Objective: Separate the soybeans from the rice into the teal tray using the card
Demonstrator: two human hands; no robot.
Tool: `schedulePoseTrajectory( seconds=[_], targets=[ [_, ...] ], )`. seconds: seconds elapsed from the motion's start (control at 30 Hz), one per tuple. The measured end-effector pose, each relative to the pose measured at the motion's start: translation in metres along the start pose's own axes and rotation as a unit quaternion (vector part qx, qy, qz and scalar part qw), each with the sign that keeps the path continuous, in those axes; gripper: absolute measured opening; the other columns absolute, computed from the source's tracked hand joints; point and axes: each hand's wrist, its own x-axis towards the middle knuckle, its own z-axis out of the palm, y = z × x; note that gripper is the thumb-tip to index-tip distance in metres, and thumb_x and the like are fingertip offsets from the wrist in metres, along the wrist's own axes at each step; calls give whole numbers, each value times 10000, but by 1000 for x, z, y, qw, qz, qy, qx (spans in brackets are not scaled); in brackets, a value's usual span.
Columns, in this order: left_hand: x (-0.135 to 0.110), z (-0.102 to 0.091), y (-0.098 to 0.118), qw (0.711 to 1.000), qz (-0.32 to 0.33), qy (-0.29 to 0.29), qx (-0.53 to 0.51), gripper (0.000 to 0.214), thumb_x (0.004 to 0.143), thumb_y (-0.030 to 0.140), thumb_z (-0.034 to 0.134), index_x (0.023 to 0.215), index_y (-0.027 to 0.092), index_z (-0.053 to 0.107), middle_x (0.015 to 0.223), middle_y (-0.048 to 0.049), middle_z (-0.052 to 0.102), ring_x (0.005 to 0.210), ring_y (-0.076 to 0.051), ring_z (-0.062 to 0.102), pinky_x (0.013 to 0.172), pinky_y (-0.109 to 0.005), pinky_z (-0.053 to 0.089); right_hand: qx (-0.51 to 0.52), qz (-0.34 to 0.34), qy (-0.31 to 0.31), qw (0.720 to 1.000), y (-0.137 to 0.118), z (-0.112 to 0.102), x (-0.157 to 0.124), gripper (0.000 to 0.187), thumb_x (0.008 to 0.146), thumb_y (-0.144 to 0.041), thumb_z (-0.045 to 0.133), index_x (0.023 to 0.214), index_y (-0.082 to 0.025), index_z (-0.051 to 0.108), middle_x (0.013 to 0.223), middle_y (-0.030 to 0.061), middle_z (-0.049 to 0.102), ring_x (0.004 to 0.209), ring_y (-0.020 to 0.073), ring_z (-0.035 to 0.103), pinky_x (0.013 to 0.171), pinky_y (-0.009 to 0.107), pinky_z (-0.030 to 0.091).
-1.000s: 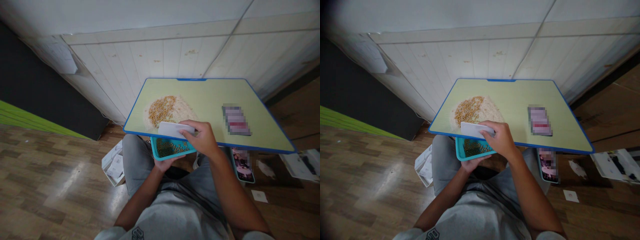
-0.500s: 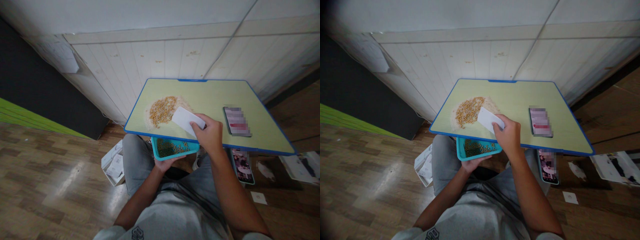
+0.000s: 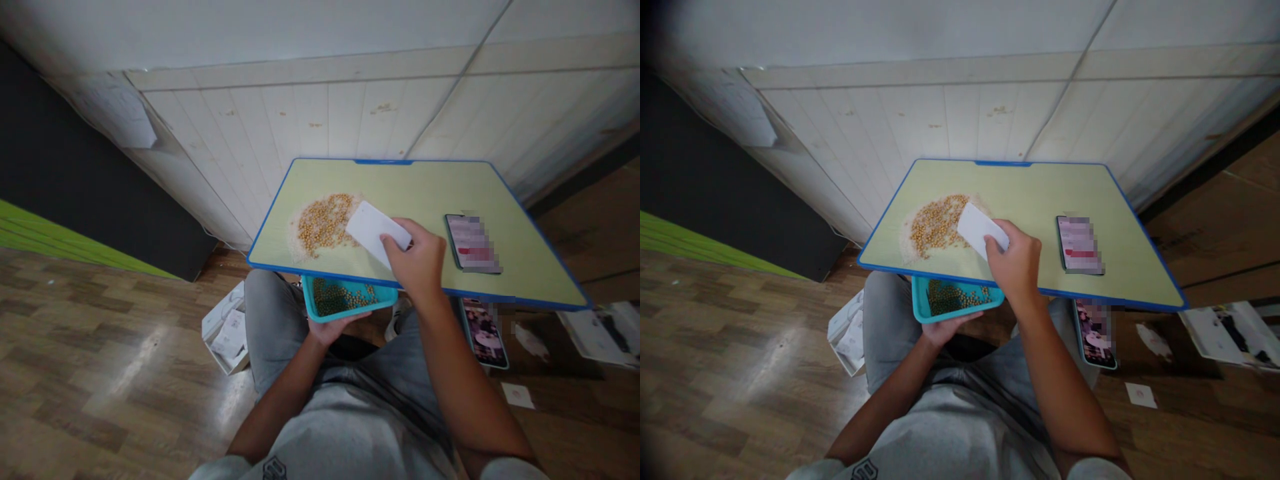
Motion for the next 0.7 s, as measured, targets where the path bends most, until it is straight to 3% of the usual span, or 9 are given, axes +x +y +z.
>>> schedulePoseTrajectory(
  seconds=[0.23, 0.7],
  targets=[
    [-1, 5, 0, 1000, 6, 7, 12, 859, 1058, 737, 188, 1792, 290, 229, 1867, -107, 250, 1743, -444, 104, 1323, -854, -21, 32, -9, -41, 999, 3, 4, -2, 323, 806, -330, 679, 1017, -183, 873, 900, 87, 860, 709, 268, 752, 744, 390, 597],
    [-2, 10, 0, 1000, 1, 20, 5, 863, 1050, 758, 197, 1780, 304, 276, 1866, -99, 258, 1748, -437, 67, 1325, -841, -42, 119, -23, -81, 989, 6, 4, -4, 256, 823, -277, 731, 1016, -194, 878, 962, 64, 877, 777, 248, 784, 735, 354, 597]
  ],
)
